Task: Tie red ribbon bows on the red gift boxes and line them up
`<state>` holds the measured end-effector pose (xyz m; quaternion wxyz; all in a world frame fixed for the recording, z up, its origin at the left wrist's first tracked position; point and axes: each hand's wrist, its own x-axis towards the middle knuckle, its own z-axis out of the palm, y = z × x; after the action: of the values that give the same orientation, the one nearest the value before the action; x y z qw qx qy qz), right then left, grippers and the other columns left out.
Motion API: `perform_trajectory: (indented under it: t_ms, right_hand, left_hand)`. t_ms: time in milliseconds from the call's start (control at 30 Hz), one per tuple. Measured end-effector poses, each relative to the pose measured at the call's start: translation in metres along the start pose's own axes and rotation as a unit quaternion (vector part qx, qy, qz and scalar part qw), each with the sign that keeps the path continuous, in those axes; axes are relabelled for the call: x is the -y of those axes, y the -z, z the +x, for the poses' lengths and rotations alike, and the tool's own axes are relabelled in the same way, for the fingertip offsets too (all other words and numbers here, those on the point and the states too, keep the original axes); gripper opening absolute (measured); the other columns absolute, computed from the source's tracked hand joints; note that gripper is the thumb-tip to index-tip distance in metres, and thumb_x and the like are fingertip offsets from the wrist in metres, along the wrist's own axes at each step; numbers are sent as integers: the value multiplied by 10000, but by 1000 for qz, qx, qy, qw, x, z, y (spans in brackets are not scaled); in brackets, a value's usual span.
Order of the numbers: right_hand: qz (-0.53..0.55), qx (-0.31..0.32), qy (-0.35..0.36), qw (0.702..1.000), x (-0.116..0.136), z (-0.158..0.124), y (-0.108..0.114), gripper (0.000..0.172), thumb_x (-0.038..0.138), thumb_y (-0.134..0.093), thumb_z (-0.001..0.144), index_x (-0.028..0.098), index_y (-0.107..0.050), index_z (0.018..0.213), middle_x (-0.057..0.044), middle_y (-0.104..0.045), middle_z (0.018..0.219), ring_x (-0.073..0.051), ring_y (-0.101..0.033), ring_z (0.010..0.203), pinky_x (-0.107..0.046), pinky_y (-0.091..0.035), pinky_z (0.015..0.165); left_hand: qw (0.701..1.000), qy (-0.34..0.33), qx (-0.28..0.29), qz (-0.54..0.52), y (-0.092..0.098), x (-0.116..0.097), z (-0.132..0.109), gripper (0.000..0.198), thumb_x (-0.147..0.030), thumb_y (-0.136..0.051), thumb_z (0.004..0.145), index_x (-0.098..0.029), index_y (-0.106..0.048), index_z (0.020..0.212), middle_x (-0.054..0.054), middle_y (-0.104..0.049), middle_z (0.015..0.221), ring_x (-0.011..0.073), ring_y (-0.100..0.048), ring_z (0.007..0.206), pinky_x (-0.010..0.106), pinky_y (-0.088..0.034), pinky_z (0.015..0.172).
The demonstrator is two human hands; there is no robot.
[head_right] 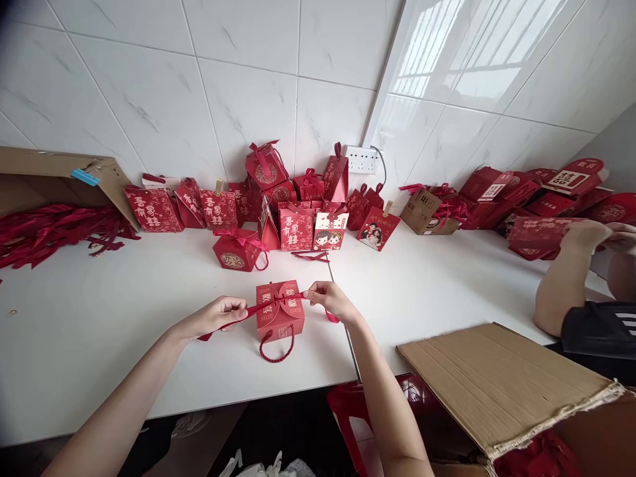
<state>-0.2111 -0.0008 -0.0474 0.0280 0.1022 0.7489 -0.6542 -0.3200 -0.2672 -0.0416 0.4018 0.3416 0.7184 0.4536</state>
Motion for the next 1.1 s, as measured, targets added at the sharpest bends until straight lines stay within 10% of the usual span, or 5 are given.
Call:
perform_trajectory:
  t_ms: [300,600,767,933,1100]
  right_hand:
    - [-29,27,-2,999,-1,4,7,370,508,-707,637,154,-603,658,18,-534,620,-121,-475,627,-275,-363,641]
    - [-21,140,48,989,45,-14,6,304,456,-660,751,153,-650,738,-13,-597,675,-121,-498,615,-263,-409,575]
    - [-3,158,145,977,54,-8,-19,244,399,-661,780,157,-687,796,-84,-650,1089,-190,-601,945,-317,-464,829]
    - [-51,84,164,982,41,3,-37,276,396,-608,815,155,-709,904,-67,-688,906,-186,-621,820,-323,-484,763]
    - [-146,20,227,963,29,5,-43,228,286,-524,861,184,-709,944,-59,-648,878,-165,-604,784,-304,-482,739]
  left_hand:
    - [999,-22,-34,-11,-2,18,0,416,-553,-483,828,-184,-443,639,-26,-466,645,133,-462,644,251,-370,633]
    - [1000,-17,9,-8,-1,-44,-19,369,-481,-486,850,-183,-458,635,-32,-500,569,106,-430,540,237,-338,546]
    - [996,4,-23,87,-5,-68,-21,361,-481,-465,854,-185,-456,649,-36,-505,570,107,-457,532,230,-338,531]
    - [972,5,-131,196,-5,-68,-20,236,-432,-465,845,-217,-543,902,-25,-602,719,139,-547,627,245,-407,600]
    - [953,-40,-96,283,-10,-70,-22,224,-319,-523,807,-279,-596,1015,-25,-656,939,174,-611,821,257,-449,723]
